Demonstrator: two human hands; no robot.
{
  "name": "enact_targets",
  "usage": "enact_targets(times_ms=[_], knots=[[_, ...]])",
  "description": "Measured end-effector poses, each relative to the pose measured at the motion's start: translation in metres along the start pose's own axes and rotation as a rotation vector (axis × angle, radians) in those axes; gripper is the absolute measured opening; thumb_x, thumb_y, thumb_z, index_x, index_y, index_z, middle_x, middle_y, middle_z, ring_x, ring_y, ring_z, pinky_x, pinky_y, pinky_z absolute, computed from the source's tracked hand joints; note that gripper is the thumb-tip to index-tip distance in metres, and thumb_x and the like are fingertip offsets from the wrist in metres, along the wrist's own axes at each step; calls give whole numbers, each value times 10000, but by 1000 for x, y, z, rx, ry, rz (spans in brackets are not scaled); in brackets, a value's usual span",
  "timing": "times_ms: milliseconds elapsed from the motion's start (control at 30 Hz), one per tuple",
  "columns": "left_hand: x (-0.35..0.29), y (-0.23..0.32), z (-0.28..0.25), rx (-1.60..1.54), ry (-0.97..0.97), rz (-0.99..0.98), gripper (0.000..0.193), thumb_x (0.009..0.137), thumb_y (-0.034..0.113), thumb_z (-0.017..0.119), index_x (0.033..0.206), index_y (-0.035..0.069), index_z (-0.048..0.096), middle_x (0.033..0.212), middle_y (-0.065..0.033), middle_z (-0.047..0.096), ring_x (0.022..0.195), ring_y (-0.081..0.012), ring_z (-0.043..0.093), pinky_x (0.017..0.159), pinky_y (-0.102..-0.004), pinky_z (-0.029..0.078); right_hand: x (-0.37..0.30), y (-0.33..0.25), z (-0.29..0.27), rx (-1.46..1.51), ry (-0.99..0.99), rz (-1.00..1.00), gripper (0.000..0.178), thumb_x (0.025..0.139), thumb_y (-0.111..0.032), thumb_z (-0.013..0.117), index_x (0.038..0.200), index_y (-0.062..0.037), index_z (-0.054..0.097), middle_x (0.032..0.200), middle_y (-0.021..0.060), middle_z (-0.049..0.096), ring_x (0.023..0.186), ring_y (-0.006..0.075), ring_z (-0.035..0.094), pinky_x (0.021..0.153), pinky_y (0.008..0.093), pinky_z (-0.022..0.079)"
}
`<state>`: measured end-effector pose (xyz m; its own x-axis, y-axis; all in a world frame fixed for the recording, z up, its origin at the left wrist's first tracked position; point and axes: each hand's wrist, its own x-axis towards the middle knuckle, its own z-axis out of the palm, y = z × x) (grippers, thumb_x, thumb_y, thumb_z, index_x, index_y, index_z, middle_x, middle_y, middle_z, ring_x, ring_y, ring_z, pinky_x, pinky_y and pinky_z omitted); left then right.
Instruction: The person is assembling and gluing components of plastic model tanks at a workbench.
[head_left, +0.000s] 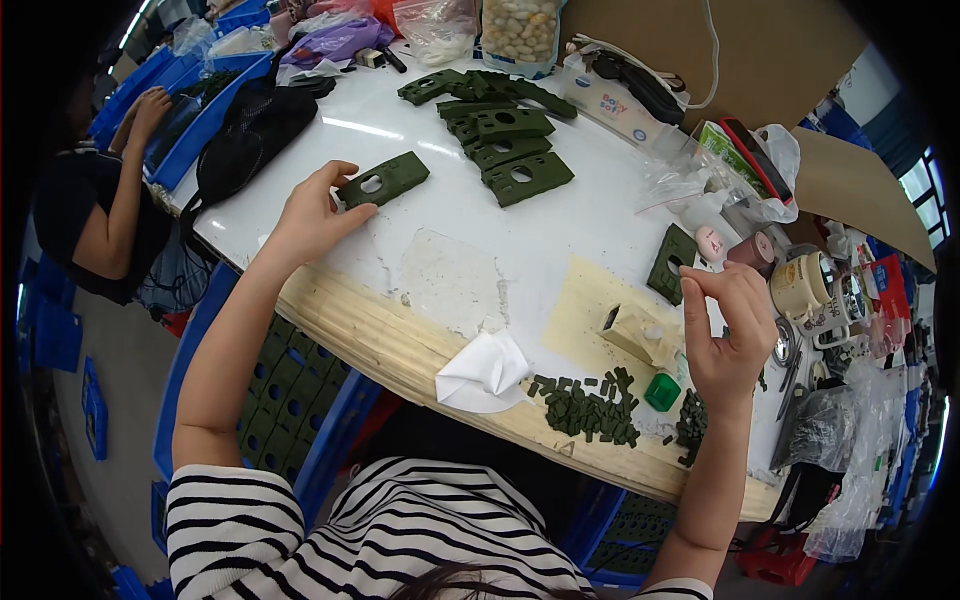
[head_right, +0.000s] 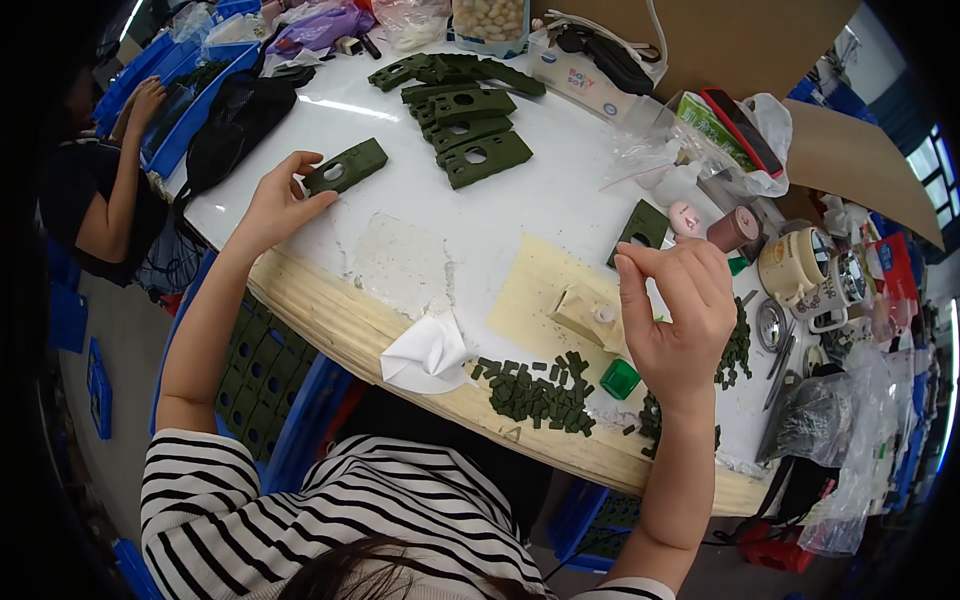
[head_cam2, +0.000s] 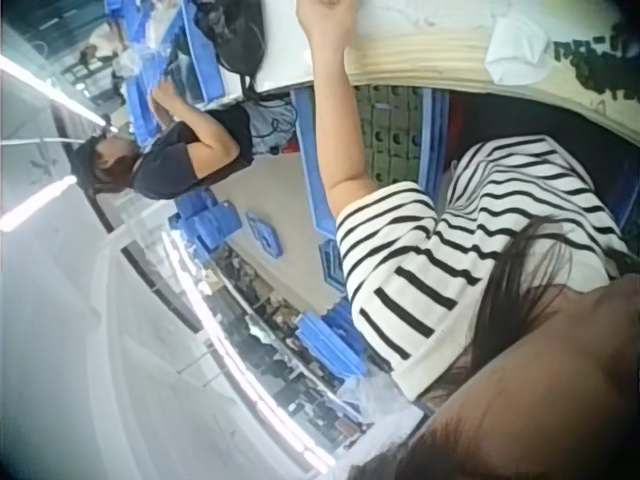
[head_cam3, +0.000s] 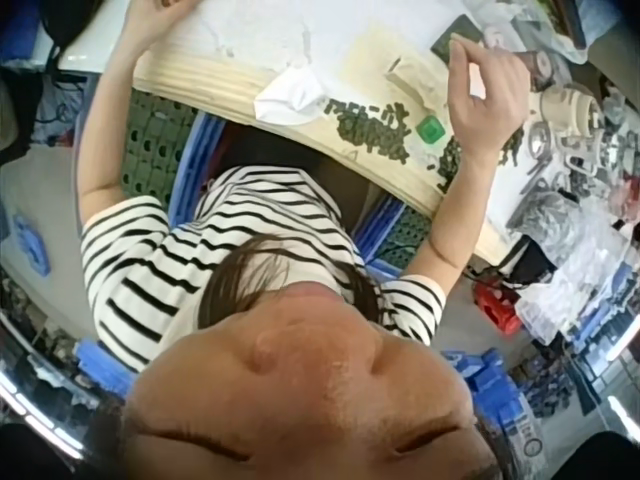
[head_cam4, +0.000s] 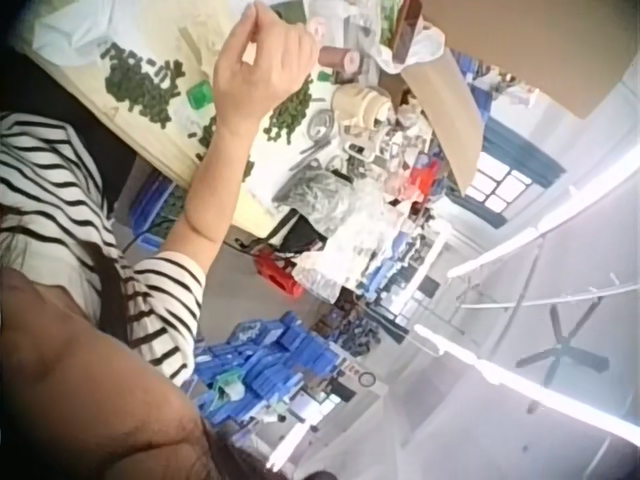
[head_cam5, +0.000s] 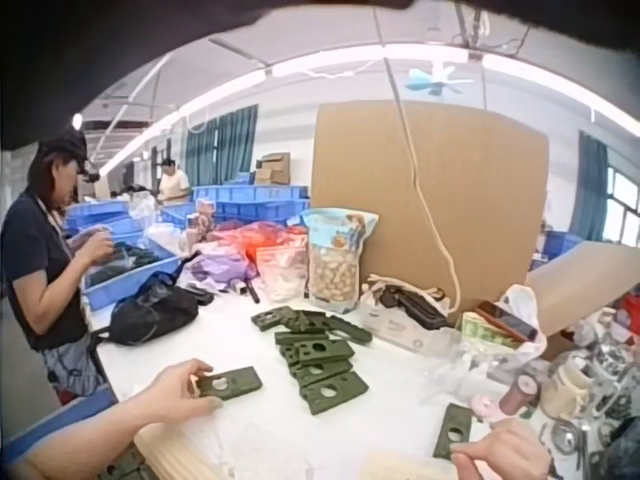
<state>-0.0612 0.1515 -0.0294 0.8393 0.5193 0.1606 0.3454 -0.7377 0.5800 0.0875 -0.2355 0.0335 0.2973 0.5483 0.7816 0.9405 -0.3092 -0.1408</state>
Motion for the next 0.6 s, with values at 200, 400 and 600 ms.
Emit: enact_targets(times_ms=[200, 400, 600], knots=[[7, -6, -8, 113, 68, 3, 647, 738, 244, 752, 1286, 43, 473, 1043, -143, 622, 684, -169, 534, 639, -298, 463, 0, 1, -1, -8, -2, 3, 72, 738, -9, 702, 792, -36, 661, 661, 66, 576, 680, 253, 549, 697, 343, 431], [10, -3, -15, 171, 46, 8, 745, 735, 371, 768, 1310, 22, 448, 1156, -222, 594, 944, -307, 618, 812, -373, 489, 0, 1, -2, -20, -11, 8, 72, 739, -11, 703, 791, -37, 660, 661, 63, 576, 679, 252, 550, 698, 340, 429], [43, 27, -20, 164, 275, 345, 625, 770, 359, 741, 1254, 38, 511, 1182, -194, 593, 1142, -320, 537, 949, -388, 425, -1, 2, -1, -15, 0, 8, 68, 742, -16, 705, 786, -38, 658, 659, 63, 580, 676, 251, 553, 699, 342, 431]])
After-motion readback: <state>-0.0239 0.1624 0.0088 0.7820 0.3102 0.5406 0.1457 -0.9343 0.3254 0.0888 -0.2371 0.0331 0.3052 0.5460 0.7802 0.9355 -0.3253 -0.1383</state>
